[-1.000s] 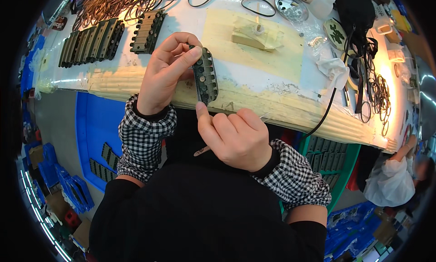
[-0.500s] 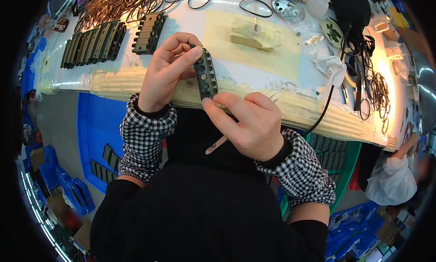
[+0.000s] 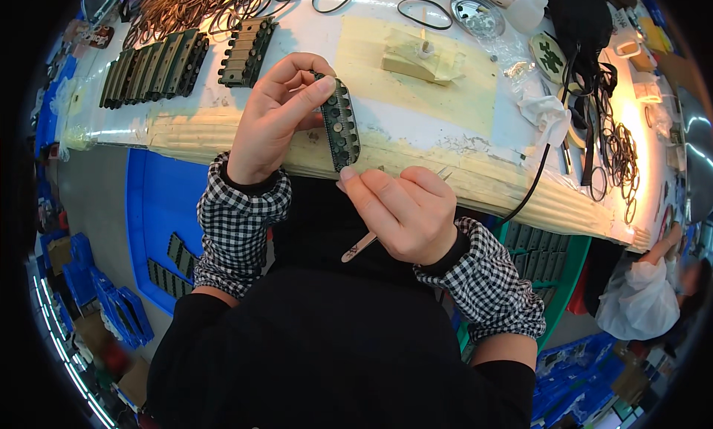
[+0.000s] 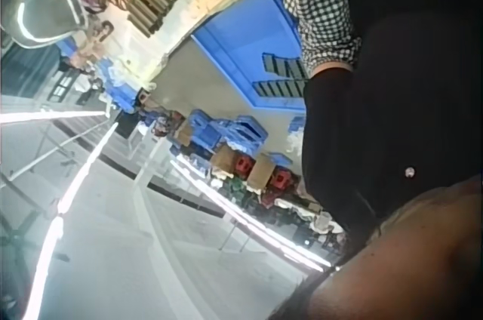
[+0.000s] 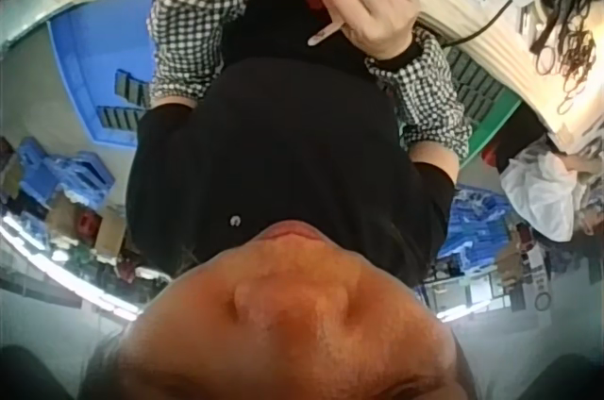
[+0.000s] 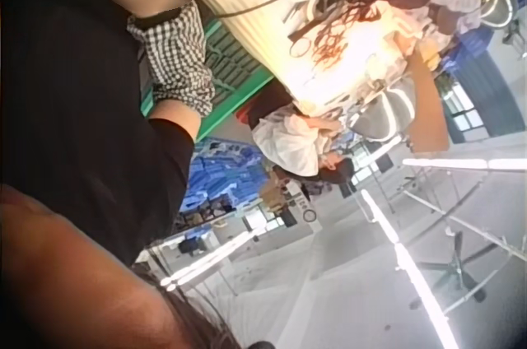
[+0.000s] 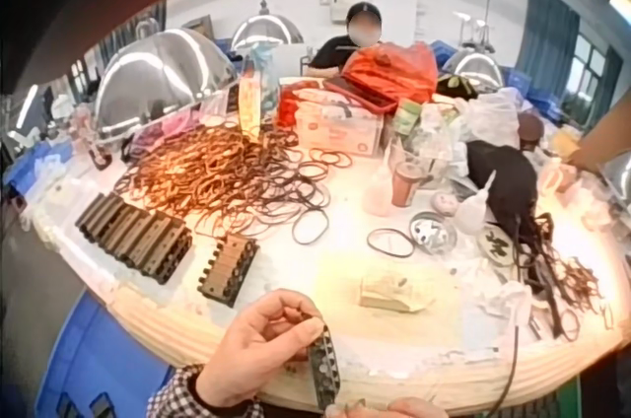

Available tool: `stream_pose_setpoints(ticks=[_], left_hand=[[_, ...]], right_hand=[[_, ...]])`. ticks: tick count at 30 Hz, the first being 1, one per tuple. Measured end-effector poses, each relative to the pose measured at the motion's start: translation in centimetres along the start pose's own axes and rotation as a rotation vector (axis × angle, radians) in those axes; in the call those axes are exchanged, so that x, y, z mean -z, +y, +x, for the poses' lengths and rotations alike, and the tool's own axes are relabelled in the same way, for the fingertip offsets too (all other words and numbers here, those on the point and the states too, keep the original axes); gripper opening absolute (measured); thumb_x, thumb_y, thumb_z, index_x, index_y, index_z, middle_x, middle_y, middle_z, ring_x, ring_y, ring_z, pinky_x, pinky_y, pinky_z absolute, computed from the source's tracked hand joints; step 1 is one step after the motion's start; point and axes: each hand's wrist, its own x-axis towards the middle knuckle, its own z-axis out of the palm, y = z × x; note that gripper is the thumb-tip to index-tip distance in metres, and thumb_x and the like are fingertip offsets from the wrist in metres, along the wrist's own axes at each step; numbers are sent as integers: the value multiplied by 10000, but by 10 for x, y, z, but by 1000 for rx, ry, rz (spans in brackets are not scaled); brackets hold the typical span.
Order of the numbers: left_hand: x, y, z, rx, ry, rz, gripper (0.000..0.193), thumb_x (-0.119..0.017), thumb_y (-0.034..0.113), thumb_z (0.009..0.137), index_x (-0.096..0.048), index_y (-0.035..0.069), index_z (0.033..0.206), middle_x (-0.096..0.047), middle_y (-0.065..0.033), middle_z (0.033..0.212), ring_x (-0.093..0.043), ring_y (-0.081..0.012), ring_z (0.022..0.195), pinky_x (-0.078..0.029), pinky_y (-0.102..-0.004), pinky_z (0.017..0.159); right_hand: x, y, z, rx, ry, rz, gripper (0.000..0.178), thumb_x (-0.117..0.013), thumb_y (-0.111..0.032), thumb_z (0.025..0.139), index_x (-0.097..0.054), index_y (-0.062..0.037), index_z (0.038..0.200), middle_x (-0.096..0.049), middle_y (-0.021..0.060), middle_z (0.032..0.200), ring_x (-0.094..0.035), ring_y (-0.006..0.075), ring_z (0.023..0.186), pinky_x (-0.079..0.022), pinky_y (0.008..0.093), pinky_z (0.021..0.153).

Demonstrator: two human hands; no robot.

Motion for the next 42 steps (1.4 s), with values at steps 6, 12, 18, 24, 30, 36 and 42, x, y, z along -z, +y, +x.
stream_pose_setpoints(ticks=[6,12,18,24,30,36,42], left_hand=[[-1,0,1,7,17,11,185,-632,192,935,-582,87,1079,-577,26,925,-554,-36,843,-481,-188,685],[-2,-1,2,-5,16,-17,175,-637,166,930,-583,74,1069,-563,30,895,-549,-28,821,-496,-198,689],[-4,-2,1,-26,50,-54,138,-657,156,919,-610,78,1023,-553,54,835,-526,4,740,-458,-163,661],[-6,-2,2,-56,50,-62,137,-652,131,916,-605,52,1016,-568,37,835,-536,-6,733,-441,-163,647],[-7,-2,1,-51,65,-61,132,-651,120,913,-606,50,1017,-570,39,827,-536,-5,731,-436,-162,638],[-9,-2,3,-60,64,-65,133,-650,119,914,-609,52,1022,-572,39,827,-533,-6,725,-433,-165,631],[-9,-3,1,-70,77,-63,136,-653,120,911,-611,50,1019,-573,35,828,-531,-6,715,-427,-164,624]], right_hand=[[3,-1,14,-356,47,209,257,-814,-140,696,-678,-76,904,-589,46,751,-579,189,595,-450,291,529],[-4,-13,23,-347,-22,198,239,-807,-189,710,-654,-73,852,-544,38,773,-560,184,615,-459,300,541],[17,-3,26,-304,155,346,449,-563,-471,922,-678,-41,870,-574,64,779,-561,222,622,-451,324,568],[37,-10,17,-346,39,401,478,-576,-479,899,-696,-21,835,-604,65,672,-590,220,597,-449,315,550],[26,-28,19,-495,12,472,214,-809,-138,749,-695,-15,882,-662,89,719,-657,209,618,-511,280,554],[20,-28,20,-453,46,378,269,-774,-28,748,-677,16,995,-676,115,777,-672,225,657,-536,291,582],[19,-28,18,-344,15,289,262,-755,-5,745,-671,15,993,-673,126,811,-674,245,687,-545,306,595]])
